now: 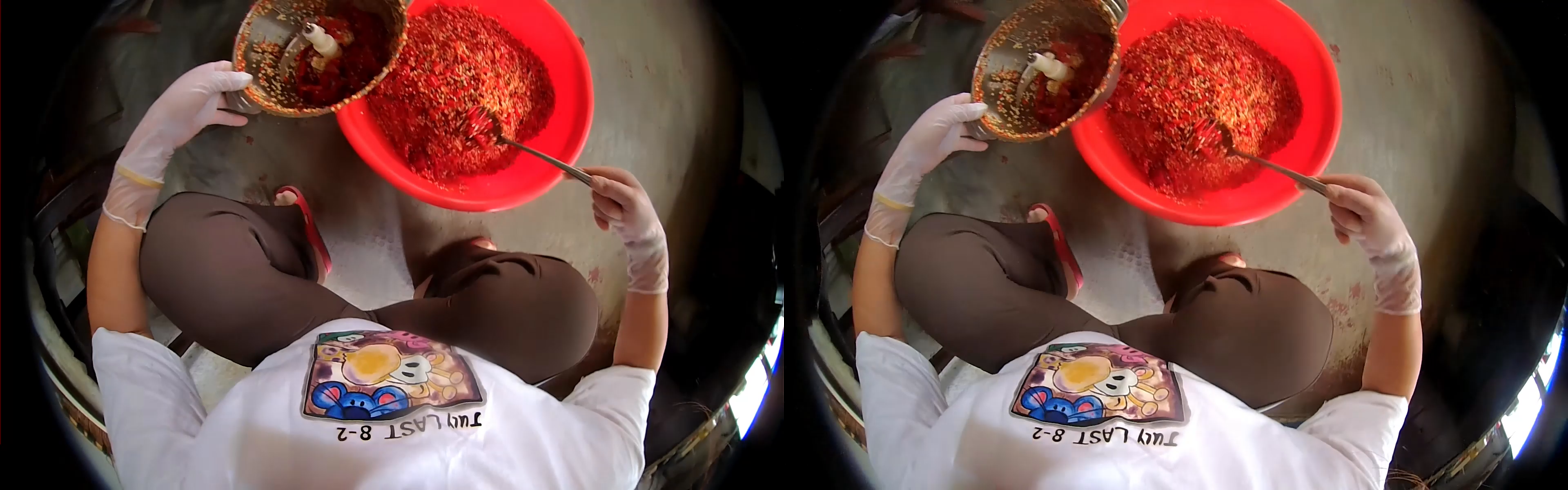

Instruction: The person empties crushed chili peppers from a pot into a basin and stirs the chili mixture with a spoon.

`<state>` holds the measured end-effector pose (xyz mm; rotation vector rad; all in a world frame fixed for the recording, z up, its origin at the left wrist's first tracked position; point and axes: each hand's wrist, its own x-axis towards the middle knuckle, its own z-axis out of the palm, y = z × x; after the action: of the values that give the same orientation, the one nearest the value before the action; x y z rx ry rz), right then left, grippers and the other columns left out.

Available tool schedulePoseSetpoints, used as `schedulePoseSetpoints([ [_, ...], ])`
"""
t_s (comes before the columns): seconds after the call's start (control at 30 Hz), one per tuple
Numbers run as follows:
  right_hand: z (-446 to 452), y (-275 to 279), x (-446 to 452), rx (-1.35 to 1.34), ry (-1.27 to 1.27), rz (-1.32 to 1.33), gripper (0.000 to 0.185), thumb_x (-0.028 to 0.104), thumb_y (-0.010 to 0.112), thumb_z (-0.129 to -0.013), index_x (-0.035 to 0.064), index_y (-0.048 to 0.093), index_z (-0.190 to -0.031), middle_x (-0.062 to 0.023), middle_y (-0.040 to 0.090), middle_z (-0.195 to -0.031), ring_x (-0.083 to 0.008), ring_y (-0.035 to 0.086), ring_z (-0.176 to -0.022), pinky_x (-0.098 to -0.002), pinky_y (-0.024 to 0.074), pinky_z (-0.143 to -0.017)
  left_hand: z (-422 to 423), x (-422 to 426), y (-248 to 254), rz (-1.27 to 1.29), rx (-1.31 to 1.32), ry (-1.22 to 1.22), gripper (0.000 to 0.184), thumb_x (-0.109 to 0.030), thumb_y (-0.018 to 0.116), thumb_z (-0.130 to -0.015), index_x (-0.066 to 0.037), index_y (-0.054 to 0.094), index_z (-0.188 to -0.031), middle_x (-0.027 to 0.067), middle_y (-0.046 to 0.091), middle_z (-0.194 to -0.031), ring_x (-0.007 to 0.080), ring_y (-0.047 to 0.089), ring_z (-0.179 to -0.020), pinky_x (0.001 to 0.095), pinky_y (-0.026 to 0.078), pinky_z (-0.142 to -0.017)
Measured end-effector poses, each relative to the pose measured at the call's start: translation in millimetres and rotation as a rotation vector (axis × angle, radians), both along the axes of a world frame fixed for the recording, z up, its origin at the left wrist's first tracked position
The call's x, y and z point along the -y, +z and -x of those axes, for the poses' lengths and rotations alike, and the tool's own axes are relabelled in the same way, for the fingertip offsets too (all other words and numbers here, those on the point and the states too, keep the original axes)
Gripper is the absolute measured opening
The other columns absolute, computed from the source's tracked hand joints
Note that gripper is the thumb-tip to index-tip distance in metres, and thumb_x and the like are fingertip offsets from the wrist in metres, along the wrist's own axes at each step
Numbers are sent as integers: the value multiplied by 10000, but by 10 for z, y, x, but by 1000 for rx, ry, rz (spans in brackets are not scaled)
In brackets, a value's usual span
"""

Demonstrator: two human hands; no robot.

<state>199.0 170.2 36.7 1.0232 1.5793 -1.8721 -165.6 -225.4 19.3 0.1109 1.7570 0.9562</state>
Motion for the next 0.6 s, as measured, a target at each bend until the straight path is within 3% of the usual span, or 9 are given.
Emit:
schedulePoseSetpoints([
  [0.17,288,554,95,-259,-67,-170,409,249,512,-914,-91,593,-1126,94,280,-452,-31,259,-377,-207,326,-404,-68,-68,95,17,-25,37,302,-255,609,-861,-51,569,-1080,49,635,-948,153,611,-843,358,531,-772],
  [0.23,442,718,281,-374,-126,-224,349,170,505,-917,-78,589,-1148,83,367,-491,-22,299,-402,-194,321,-414,-55,-73,80,29,-22,56,300,-250,625,-850,-50,576,-1068,58,634,-928,167,613,-828,369,526,-775],
  [0.3,635,719,585,-447,-166,-407,308,104,499,-917,-46,593,-1168,67,452,-572,-8,337,-445,-177,316,-433,-33,-76,90,40,4,48,280,-215,596,-862,-40,573,-1079,86,634,-1027,231,617,-936,438,507,-827],
  [0.37,722,623,756,-478,-126,-414,327,-1,483,-916,4,574,-1231,12,639,-861,-6,427,-557,-164,366,-507,-50,-94,127,50,-12,44,262,-205,584,-871,-32,573,-1068,95,638,-1019,235,620,-937,441,507,-829],
  [0.4,789,524,840,-553,-37,-521,389,-21,500,-873,23,555,-1255,-18,633,-842,-59,470,-569,-203,396,-525,-52,-94,125,48,-11,45,260,-205,583,-872,-31,573,-1065,97,639,-1013,235,621,-931,439,509,-826],
  [0.5,1036,81,1019,-847,484,-1170,609,-82,551,-743,79,500,-1327,-111,613,-784,-216,597,-607,-320,487,-579,-60,-75,106,31,-21,41,263,-227,594,-865,-44,575,-1053,93,641,-986,223,620,-909,425,502,-824],
  [0.6,1129,-51,989,-914,534,-1285,619,-57,571,-748,101,488,-1341,-80,583,-714,-247,580,-587,-349,477,-555,-51,-66,96,27,-24,36,263,-240,598,-863,-51,577,-1044,92,641,-978,218,618,-903,420,496,-828],
])
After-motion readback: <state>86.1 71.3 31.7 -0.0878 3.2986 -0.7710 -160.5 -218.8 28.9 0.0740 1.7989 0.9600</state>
